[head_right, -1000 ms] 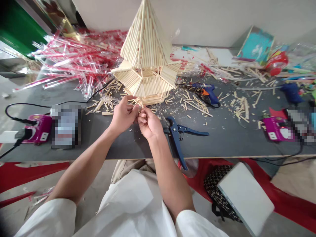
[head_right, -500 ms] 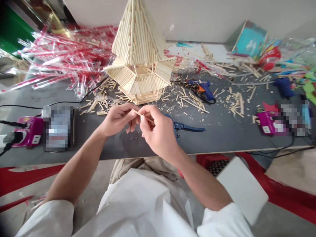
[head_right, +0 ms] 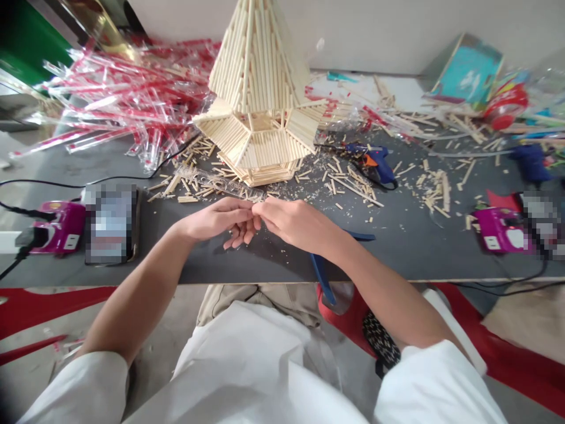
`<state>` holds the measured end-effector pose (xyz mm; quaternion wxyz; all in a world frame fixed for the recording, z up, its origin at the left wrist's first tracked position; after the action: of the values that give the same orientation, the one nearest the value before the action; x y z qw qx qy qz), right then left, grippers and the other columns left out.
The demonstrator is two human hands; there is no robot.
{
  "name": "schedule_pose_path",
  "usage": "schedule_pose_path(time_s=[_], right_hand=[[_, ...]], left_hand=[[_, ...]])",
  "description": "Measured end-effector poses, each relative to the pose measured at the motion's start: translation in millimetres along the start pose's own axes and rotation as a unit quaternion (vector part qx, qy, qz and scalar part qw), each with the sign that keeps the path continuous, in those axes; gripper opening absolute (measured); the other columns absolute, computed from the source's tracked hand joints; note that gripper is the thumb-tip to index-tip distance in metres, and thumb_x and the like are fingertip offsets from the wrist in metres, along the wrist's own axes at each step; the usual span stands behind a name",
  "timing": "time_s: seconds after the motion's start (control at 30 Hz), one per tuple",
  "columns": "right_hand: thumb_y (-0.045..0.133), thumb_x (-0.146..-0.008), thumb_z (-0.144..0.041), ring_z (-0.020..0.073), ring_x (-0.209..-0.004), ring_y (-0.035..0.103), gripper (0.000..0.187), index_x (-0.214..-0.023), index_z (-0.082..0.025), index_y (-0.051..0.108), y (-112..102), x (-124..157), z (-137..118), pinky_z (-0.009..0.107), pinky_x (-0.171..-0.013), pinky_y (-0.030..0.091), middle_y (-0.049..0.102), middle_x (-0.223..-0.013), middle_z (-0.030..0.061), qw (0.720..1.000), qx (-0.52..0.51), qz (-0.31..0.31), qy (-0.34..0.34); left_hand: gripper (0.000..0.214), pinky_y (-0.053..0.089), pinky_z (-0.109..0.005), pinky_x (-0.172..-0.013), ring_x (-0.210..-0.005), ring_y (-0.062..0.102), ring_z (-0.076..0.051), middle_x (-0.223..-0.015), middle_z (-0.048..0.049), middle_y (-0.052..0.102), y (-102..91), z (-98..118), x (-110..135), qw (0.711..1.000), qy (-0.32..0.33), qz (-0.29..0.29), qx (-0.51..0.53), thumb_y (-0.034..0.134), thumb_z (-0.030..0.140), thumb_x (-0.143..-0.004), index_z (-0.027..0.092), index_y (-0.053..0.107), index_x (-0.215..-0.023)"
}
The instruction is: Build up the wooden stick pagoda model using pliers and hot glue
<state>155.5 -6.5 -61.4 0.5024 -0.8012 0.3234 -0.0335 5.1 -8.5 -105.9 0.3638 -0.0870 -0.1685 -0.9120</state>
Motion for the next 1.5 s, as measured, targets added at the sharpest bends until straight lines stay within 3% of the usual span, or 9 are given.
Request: schedule_pose_path(time_s=[0.23, 0.4, 0.63, 0.77, 0.93, 1.0, 1.17, 1.37, 1.5], right_hand=[[0.045, -0.105, -0.012, 0.0188, -0.090, 0.073, 0.022, -0.120, -0.017, 0.060, 9, 6, 1, 0.027, -0.078, 0.053, 0.071, -0.099, 0.0057, 0.991, 0.102, -0.054, -0.061], [0.044, -0.106, -0.013, 0.0187, -0.094, 0.072, 0.021, -0.121, -0.018, 0.059, 15, 8, 13, 0.027, -0.081, 0.053, 0.072, -0.105, 0.0066, 0.994, 0.086, -0.045, -0.050], [0.038, -0.107, -0.012, 0.0202, -0.094, 0.071, 0.031, -0.117, -0.019, 0.066, 23, 13, 15, 0.031, -0.084, 0.055, 0.073, -0.101, 0.0080, 0.995, 0.079, -0.040, -0.048], [0.035, -0.109, -0.017, 0.0197, -0.096, 0.070, 0.034, -0.120, -0.019, 0.067, 26, 15, 15, 0.032, -0.089, 0.055, 0.074, -0.104, 0.0085, 0.993, 0.098, -0.051, -0.048], [0.039, -0.108, -0.017, 0.0183, -0.107, 0.071, 0.032, -0.130, -0.024, 0.062, 15, 20, 27, 0.030, -0.090, 0.055, 0.074, -0.121, 0.0077, 0.999, 0.049, -0.012, -0.004], [0.039, -0.108, -0.015, 0.0188, -0.108, 0.072, 0.034, -0.132, -0.023, 0.061, 10, 21, 31, 0.031, -0.089, 0.055, 0.074, -0.123, 0.0087, 0.999, 0.043, 0.003, 0.007], [0.041, -0.110, -0.021, 0.0190, -0.111, 0.072, 0.027, -0.123, -0.022, 0.065, 2, 22, 31, 0.034, -0.095, 0.056, 0.076, -0.117, 0.0083, 0.998, 0.026, 0.045, 0.021], [0.049, -0.110, -0.034, 0.0221, -0.108, 0.071, 0.023, -0.123, -0.025, 0.064, -7, 29, 23, 0.039, -0.099, 0.056, 0.076, -0.114, 0.0084, 0.993, 0.034, 0.098, 0.061], [0.058, -0.104, -0.052, 0.0298, -0.132, 0.062, 0.058, -0.152, -0.022, 0.049, -24, 63, 17, 0.046, -0.116, 0.048, 0.063, -0.143, 0.0166, 0.975, 0.067, 0.135, 0.166]], left_hand=[[0.025, 0.037, -0.016, -0.034, -0.045, 0.054, -0.009, -0.064, 0.0020, 0.052, -0.5, -16, -6, 0.995, -0.058, -0.061, 0.048, 0.056, 0.034, -0.103, 0.016, 0.059, -0.087], [0.035, 0.041, -0.016, -0.040, -0.045, 0.047, -0.005, -0.067, 0.0074, 0.033, -1.3, -19, -10, 0.998, -0.036, -0.042, 0.037, 0.058, 0.043, -0.105, 0.018, 0.049, -0.083], [0.030, 0.037, -0.016, -0.036, -0.045, 0.046, -0.005, -0.069, 0.0059, 0.034, 1.0, -27, -14, 0.999, -0.040, 0.032, -0.013, 0.052, 0.034, -0.106, 0.020, 0.044, -0.080], [0.035, 0.035, -0.016, -0.036, -0.044, 0.044, -0.006, -0.067, 0.0065, 0.031, 2.0, -27, -13, 0.998, -0.054, 0.045, -0.005, 0.053, 0.039, -0.106, 0.020, 0.043, -0.078], [0.033, 0.044, -0.019, -0.043, -0.052, 0.056, -0.010, -0.072, 0.0036, 0.046, -2.5, -10, -5, 0.994, 0.022, 0.065, -0.079, 0.043, 0.049, -0.110, 0.018, 0.056, -0.112], [0.032, 0.046, -0.019, -0.050, -0.056, 0.057, -0.009, -0.077, 0.0012, 0.055, -5.1, 0, 1, 0.973, 0.074, 0.098, -0.193, 0.039, 0.044, -0.112, 0.018, 0.056, -0.121], [0.023, 0.046, -0.022, -0.068, -0.066, 0.059, -0.010, -0.086, -0.0023, 0.066, 0.8, 13, 6, 0.872, 0.163, 0.135, -0.441, 0.038, 0.025, -0.110, 0.016, 0.058, -0.118], [0.023, 0.046, -0.024, -0.071, -0.072, 0.061, -0.013, -0.089, -0.0049, 0.069, 5.7, 9, 3, 0.835, 0.159, 0.133, -0.510, 0.040, 0.026, -0.109, 0.017, 0.060, -0.118], [0.021, 0.046, -0.023, -0.069, -0.069, 0.061, -0.012, -0.088, -0.0052, 0.070, 1.2, 10, 5, 0.820, 0.171, 0.182, -0.516, 0.042, 0.025, -0.108, 0.016, 0.060, -0.113]])
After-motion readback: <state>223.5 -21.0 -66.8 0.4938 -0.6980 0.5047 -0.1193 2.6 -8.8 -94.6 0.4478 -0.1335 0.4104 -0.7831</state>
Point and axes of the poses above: each hand's wrist, its own x-axis away from the middle knuckle, its own y-axis out of the palm, z = x × y, the point moved 6 cm from there along -x, towards the middle knuckle
